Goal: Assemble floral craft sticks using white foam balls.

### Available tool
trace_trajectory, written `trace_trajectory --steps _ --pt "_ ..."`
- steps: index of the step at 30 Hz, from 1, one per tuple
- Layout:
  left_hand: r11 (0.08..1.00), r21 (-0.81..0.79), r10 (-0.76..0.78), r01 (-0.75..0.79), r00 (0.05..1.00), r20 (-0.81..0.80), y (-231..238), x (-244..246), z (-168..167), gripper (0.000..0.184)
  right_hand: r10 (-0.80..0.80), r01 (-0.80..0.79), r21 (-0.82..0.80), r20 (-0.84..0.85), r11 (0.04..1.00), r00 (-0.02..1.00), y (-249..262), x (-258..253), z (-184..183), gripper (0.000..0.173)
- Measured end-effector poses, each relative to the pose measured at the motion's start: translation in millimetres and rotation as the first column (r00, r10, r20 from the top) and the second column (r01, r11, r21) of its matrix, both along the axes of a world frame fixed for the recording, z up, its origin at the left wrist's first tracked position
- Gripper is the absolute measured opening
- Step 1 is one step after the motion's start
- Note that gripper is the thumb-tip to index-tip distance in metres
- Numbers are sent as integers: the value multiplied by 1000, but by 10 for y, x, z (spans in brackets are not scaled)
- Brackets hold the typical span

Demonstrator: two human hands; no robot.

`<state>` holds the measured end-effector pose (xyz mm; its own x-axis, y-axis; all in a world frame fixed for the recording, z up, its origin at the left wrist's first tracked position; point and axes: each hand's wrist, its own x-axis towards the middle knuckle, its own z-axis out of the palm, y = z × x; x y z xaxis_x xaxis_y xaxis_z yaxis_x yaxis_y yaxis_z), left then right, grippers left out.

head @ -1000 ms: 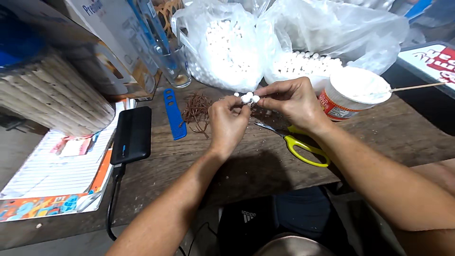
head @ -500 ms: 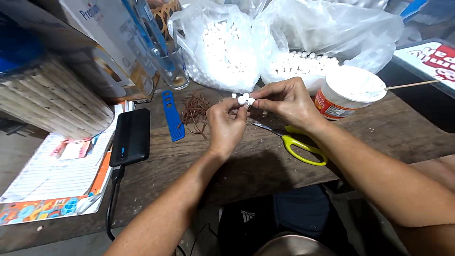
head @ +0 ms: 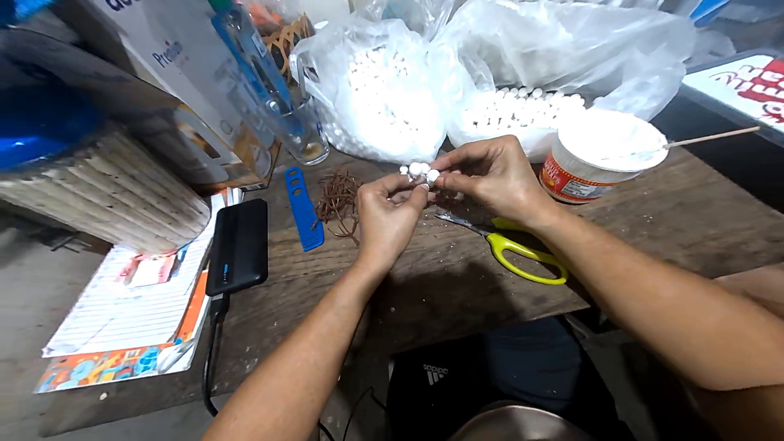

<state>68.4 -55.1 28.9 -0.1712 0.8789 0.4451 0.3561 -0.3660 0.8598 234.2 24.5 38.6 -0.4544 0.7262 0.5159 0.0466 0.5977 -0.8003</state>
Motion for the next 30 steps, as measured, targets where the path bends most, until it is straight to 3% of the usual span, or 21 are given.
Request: trace_trajectory --steps 12,26,28,30 --pt "999 -50 4 -10 994 -108 -40 -3 16 6 -38 32 127 40 991 999 -26 -17 -34 10" --pt "998 -16 59 -61 992 -115 -26 47 -28 5 -91 82 225 34 971 995 -83 -75 -104 10" --pt "996 -87 32 -36 999 -41 -17 35 10 4 -92 77 184 74 980 993 -56 -49 -80 10" --pt "983 -178 -18 47 987 157 1 21 62 3 -69 63 71 89 996 994 -11 23 22 12"
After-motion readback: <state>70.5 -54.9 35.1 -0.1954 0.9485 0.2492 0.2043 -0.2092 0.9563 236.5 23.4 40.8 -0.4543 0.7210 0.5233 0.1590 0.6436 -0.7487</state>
